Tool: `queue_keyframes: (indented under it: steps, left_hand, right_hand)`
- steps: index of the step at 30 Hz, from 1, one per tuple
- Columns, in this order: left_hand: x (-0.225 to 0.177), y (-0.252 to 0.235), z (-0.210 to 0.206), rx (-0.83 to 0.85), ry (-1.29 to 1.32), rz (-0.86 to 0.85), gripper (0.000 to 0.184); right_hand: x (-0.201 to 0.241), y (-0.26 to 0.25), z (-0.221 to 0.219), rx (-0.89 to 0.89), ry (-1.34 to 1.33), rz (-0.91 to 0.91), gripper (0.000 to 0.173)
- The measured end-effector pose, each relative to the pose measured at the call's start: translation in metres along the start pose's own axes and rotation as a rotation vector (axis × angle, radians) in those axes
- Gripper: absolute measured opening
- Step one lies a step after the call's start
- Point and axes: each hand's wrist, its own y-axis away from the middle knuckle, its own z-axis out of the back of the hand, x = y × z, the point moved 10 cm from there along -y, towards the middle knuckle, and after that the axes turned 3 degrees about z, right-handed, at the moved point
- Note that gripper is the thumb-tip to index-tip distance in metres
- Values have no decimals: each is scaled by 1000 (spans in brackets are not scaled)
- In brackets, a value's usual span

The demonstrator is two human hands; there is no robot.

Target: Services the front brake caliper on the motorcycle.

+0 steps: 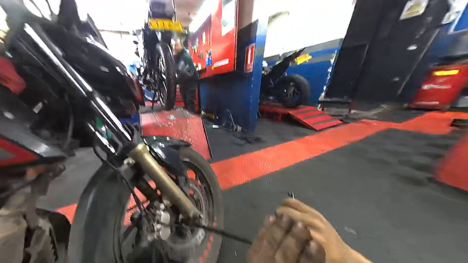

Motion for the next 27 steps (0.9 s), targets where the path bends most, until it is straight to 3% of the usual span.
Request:
queue_keyframes:
  steps: [3, 9, 15, 18, 21, 23, 25, 27]
  left_hand:
    - [6, 7, -1, -26, 47, 40, 44]
    - [13, -12, -14, 287, 117, 143, 57]
    - [18, -21, -15, 420, 134, 203, 56]
    - [9, -18, -10, 598, 48, 102, 76]
    - [21, 6, 2, 933, -131, 90, 98]
    - [53, 50, 37, 1206, -239, 374, 81]
    - [85, 141, 88, 1549, -299, 809, 57]
    - [100, 252, 140, 1887, -399, 1178, 61]
  right_hand:
    - [3, 3, 0, -8, 4, -54, 48]
    - [-13, 10, -2, 4, 38, -418, 29]
    - [4, 15, -4, 146, 224, -625, 27]
    - [14, 11, -10, 286, 210, -451, 22]
    - [33, 21, -6, 319, 180, -19, 37]
    - [36, 39, 22, 190, 167, 38, 46]
    - [17, 84, 53, 1, 225, -165, 50]
    - [5, 131, 63, -123, 343, -465, 54]
